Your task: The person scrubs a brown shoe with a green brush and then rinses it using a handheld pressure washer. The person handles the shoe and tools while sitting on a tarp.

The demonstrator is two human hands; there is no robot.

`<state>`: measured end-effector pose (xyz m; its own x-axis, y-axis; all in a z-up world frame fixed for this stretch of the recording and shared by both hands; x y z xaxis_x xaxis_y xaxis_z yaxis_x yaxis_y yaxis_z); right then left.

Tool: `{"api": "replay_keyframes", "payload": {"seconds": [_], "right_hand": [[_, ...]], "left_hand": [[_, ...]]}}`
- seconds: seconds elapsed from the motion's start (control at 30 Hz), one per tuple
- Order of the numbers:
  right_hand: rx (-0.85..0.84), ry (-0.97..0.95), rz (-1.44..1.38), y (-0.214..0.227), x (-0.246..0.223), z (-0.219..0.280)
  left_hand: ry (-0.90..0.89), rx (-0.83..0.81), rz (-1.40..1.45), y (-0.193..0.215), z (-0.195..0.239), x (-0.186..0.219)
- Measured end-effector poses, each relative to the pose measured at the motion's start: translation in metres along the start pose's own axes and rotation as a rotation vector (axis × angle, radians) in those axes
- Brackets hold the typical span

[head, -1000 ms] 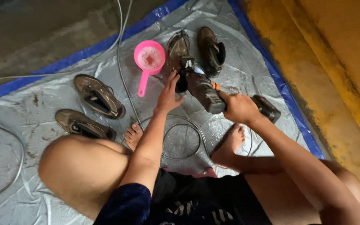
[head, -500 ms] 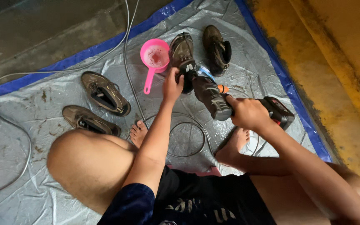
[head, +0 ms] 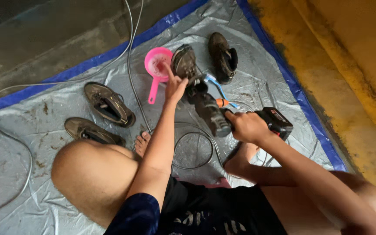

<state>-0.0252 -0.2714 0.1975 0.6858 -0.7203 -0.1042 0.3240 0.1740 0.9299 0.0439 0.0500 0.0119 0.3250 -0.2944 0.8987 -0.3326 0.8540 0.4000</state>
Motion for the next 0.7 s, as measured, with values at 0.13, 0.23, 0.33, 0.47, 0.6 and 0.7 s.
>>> {"api": "replay_keyframes", "payload": {"seconds": [0.13, 0.23, 0.33, 0.47, 0.6, 0.7], "right_hand": [[0.055, 0.097, 0.09, 0.009, -0.009, 0.01], [0.015, 0.166, 0.16, 0.008, -0.01, 0.01], [-0.001, 0.14, 0.216, 0.012, -0.01, 0.013], [-0.05, 0.046, 0.125, 0.031, -0.003, 0.011], [-0.155, -0.02, 0.08, 0.056, -0.003, 0.017], [-0.18, -0.076, 0.033, 0.031, 0.023, 0.019]], "left_hand": [[0.072, 0.023, -0.052, 0.022, 0.005, 0.029], [0.234, 0.13, -0.151, 0.023, 0.012, 0.024], [0.278, 0.152, -0.2, 0.012, 0.019, 0.022], [0.206, 0.115, -0.058, -0.017, 0.005, 0.015], [0.154, 0.112, 0.001, -0.033, 0.017, 0.022], [-0.176, 0.251, -0.147, -0.04, 0.013, 0.019]]}}
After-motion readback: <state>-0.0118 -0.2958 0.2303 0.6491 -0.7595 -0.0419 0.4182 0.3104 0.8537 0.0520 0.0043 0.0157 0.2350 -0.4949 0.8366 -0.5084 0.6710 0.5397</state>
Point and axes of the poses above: each hand's wrist, its own z-axis away from the middle knuckle, its own y-axis out of the back of the hand, x = y × z, the point moved 4 cm from there along -z, towards the middle knuckle, and after that the axes turned 2 degrees about y, right-handed, at the moved point
